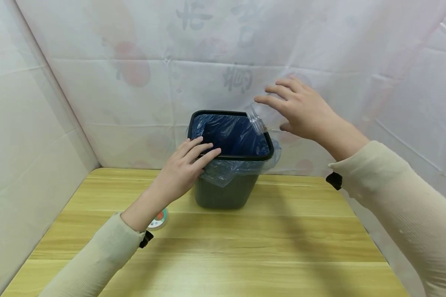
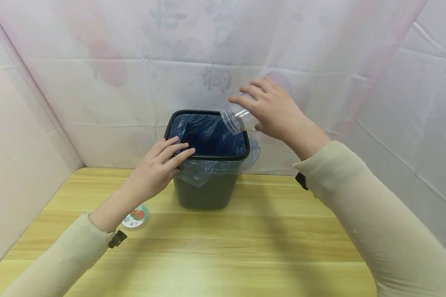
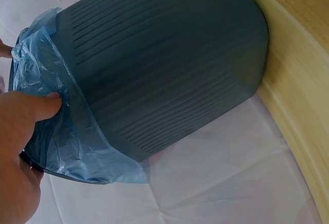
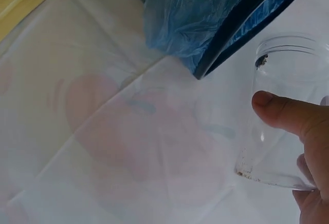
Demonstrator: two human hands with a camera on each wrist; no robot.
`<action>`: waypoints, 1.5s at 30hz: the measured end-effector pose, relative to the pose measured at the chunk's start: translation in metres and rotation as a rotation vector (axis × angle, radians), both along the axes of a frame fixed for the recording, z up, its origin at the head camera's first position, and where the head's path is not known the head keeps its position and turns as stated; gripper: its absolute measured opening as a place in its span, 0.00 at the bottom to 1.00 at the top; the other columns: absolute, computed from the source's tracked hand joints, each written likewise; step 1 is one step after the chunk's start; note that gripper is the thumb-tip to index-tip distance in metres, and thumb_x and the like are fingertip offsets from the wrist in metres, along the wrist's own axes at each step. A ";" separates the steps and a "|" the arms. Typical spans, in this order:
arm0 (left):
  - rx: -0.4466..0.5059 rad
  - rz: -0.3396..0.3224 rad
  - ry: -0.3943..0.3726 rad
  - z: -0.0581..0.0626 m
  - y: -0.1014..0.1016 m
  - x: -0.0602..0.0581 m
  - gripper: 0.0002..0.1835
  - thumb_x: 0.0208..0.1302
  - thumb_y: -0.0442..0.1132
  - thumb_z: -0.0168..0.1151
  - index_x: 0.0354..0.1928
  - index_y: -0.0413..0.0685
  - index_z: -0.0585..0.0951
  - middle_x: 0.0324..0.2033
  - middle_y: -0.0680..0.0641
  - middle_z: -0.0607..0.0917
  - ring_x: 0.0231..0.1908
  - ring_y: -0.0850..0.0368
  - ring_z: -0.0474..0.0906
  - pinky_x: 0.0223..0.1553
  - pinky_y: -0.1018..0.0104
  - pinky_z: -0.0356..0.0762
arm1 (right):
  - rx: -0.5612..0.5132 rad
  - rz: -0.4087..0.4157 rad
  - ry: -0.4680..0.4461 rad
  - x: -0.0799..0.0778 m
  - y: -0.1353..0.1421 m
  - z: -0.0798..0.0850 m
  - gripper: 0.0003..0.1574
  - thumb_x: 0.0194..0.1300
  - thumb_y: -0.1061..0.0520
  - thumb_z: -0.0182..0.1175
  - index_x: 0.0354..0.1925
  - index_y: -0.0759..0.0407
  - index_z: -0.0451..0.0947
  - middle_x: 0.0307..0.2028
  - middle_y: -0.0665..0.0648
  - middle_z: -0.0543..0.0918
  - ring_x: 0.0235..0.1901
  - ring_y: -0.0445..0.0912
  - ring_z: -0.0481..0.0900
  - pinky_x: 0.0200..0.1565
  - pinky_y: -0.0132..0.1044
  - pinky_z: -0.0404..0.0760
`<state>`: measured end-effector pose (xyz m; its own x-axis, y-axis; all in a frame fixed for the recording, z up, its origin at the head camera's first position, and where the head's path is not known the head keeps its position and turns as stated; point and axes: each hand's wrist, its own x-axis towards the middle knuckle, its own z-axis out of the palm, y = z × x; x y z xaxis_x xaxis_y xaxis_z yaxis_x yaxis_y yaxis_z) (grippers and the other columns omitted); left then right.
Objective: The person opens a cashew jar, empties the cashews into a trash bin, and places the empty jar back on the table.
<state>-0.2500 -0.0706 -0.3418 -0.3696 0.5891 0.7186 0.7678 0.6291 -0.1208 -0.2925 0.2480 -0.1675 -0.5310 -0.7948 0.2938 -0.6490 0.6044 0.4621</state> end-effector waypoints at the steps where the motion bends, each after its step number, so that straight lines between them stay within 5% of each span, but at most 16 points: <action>1: 0.000 0.000 -0.002 0.000 0.000 0.000 0.44 0.53 0.28 0.75 0.72 0.55 0.69 0.65 0.42 0.75 0.70 0.40 0.63 0.70 0.43 0.60 | -0.018 0.003 -0.006 0.001 0.001 -0.001 0.66 0.35 0.62 0.85 0.72 0.52 0.65 0.67 0.66 0.70 0.67 0.64 0.62 0.68 0.61 0.61; 7: -0.006 0.005 -0.011 -0.001 0.000 -0.001 0.44 0.54 0.29 0.75 0.73 0.55 0.69 0.65 0.42 0.74 0.71 0.41 0.62 0.71 0.42 0.59 | -0.156 0.030 -0.045 0.005 0.012 -0.010 0.64 0.37 0.61 0.84 0.72 0.52 0.66 0.66 0.66 0.71 0.67 0.63 0.63 0.66 0.59 0.65; 26: 0.003 -0.001 -0.008 -0.003 0.000 -0.008 0.42 0.55 0.27 0.74 0.72 0.55 0.69 0.65 0.42 0.74 0.71 0.39 0.63 0.71 0.42 0.59 | -0.583 -0.127 -0.187 0.029 0.041 -0.046 0.65 0.46 0.52 0.81 0.77 0.46 0.58 0.71 0.58 0.68 0.67 0.62 0.64 0.66 0.61 0.62; 36: 0.018 -0.015 0.011 -0.004 0.001 -0.010 0.42 0.55 0.27 0.73 0.71 0.54 0.70 0.64 0.41 0.75 0.70 0.39 0.63 0.70 0.40 0.60 | -0.843 -0.063 -0.150 0.041 0.050 -0.083 0.69 0.38 0.57 0.84 0.76 0.45 0.60 0.68 0.57 0.72 0.65 0.59 0.69 0.67 0.58 0.64; 45: 0.010 -0.015 0.013 -0.006 0.000 -0.011 0.43 0.53 0.27 0.75 0.71 0.54 0.70 0.64 0.41 0.75 0.70 0.39 0.64 0.69 0.40 0.62 | -1.115 -0.095 -0.220 0.051 0.046 -0.113 0.71 0.38 0.65 0.83 0.75 0.41 0.59 0.70 0.50 0.68 0.68 0.51 0.70 0.68 0.35 0.66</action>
<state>-0.2606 -0.0709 -0.3475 -0.3513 0.5873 0.7292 0.7755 0.6189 -0.1249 -0.2412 0.2944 -0.2808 -0.7022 -0.1034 0.7044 -0.5795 0.6578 -0.4811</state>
